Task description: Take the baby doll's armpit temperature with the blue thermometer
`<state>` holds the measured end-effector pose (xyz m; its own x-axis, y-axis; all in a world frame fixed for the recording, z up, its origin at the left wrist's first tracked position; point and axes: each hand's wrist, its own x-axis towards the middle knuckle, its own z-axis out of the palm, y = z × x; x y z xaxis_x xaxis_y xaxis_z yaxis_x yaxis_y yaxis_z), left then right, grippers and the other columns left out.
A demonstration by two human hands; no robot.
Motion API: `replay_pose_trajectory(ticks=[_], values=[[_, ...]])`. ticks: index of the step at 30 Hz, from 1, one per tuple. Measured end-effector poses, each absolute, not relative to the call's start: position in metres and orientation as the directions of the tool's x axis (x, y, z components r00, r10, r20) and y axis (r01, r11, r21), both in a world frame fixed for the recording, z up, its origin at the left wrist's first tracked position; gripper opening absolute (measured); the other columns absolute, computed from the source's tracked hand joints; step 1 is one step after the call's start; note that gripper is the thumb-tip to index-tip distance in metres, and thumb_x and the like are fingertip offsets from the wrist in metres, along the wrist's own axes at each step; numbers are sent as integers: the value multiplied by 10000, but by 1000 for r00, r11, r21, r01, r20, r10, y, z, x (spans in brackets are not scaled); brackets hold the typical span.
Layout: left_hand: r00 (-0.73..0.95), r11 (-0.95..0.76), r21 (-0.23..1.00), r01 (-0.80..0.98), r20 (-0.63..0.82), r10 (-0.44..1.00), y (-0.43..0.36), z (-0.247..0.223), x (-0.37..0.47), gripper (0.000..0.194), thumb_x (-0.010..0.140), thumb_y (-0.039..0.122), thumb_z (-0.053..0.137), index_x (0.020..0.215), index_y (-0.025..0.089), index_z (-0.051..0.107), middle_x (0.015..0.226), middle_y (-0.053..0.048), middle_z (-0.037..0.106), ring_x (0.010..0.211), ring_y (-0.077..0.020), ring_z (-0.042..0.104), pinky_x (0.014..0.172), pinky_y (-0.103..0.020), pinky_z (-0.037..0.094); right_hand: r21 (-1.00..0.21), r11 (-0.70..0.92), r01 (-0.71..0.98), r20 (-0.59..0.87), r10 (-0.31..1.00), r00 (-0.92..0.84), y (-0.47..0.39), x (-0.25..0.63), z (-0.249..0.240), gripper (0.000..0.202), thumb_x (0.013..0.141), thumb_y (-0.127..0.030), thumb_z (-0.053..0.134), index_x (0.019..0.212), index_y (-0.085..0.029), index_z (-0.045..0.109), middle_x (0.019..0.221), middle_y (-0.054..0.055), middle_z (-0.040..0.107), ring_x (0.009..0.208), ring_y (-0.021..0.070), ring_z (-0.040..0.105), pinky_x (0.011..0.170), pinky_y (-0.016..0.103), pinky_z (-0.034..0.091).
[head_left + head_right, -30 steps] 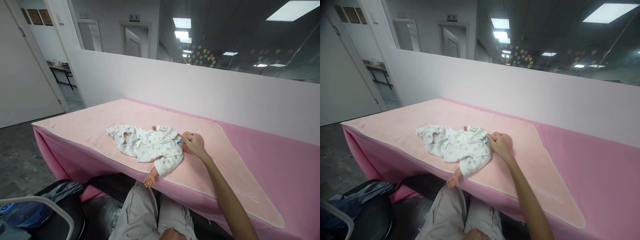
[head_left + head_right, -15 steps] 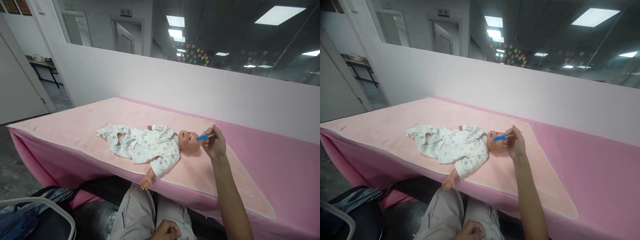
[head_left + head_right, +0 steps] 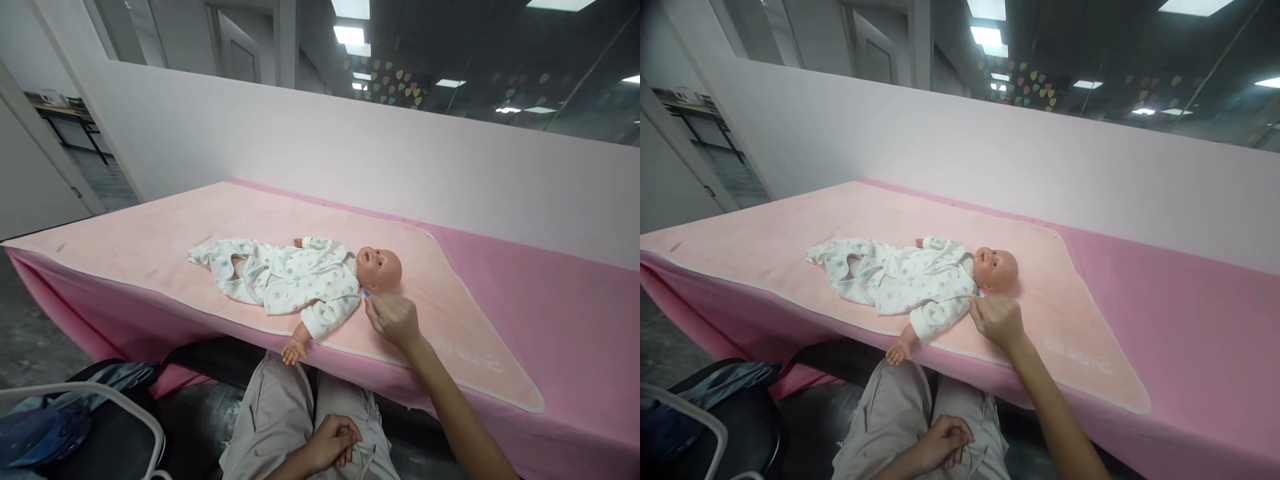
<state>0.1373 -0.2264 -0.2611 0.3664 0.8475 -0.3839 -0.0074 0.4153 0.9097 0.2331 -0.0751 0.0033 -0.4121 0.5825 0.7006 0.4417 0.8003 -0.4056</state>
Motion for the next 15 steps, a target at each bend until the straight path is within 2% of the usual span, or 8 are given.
replay_pose_trajectory(ticks=[3, 5, 7, 11, 13, 15], values=[[373, 422, 907, -11, -388, 843, -226, -258, 137, 447, 669, 550, 561, 788, 122, 605, 454, 38, 502, 336, -66, 398, 371, -194, 318, -13, 754, 656, 752, 440, -491, -76, 243, -27, 295, 878, -238, 459, 647, -163, 627, 494, 8, 558, 464, 97, 486, 469, 235, 313], [382, 430, 903, -11, -394, 836, -225, -258, 138, 470, 670, 571, 551, 795, 120, 598, 454, 35, 504, 334, -69, 400, 366, -194, 316, 89, 696, 712, 715, 453, -532, -71, 248, -41, 264, 896, -236, 433, 750, -160, 639, 575, 25, 607, 544, 119, 550, 503, 240, 341], [393, 441, 897, -9, -403, 827, -223, -259, 138, 509, 666, 601, 538, 812, 117, 595, 456, 32, 507, 333, -75, 406, 364, -198, 316, 107, 677, 729, 664, 497, -559, -64, 250, -50, 264, 910, -257, 411, 823, -162, 641, 671, 46, 651, 631, 142, 593, 541, 244, 382], [387, 428, 903, 35, -407, 828, -224, -260, 136, 524, 702, 600, 502, 857, 111, 608, 474, 26, 510, 347, -81, 415, 376, -200, 321, 54, 671, 739, 555, 595, -581, -57, 244, -60, 311, 907, -346, 408, 996, -142, 626, 842, 96, 686, 773, 197, 619, 654, 291, 464], [380, 344, 933, 110, -359, 853, -227, -251, 134, 457, 757, 531, 482, 858, 112, 633, 497, 14, 529, 380, -85, 442, 408, -201, 344, 39, 674, 738, 497, 628, -599, -59, 241, -63, 366, 896, -388, 419, 1073, -124, 601, 913, 125, 682, 852, 227, 617, 731, 331, 480], [404, 174, 962, 211, -248, 880, -232, -232, 134, 354, 806, 418, 468, 857, 129, 666, 544, -9, 584, 467, -103, 523, 496, -208, 400, 42, 676, 735, 462, 640, -615, -61, 239, -65, 405, 890, -402, 423, 1118, -107, 580, 981, 149, 672, 924, 246, 609, 801, 363, 476]])
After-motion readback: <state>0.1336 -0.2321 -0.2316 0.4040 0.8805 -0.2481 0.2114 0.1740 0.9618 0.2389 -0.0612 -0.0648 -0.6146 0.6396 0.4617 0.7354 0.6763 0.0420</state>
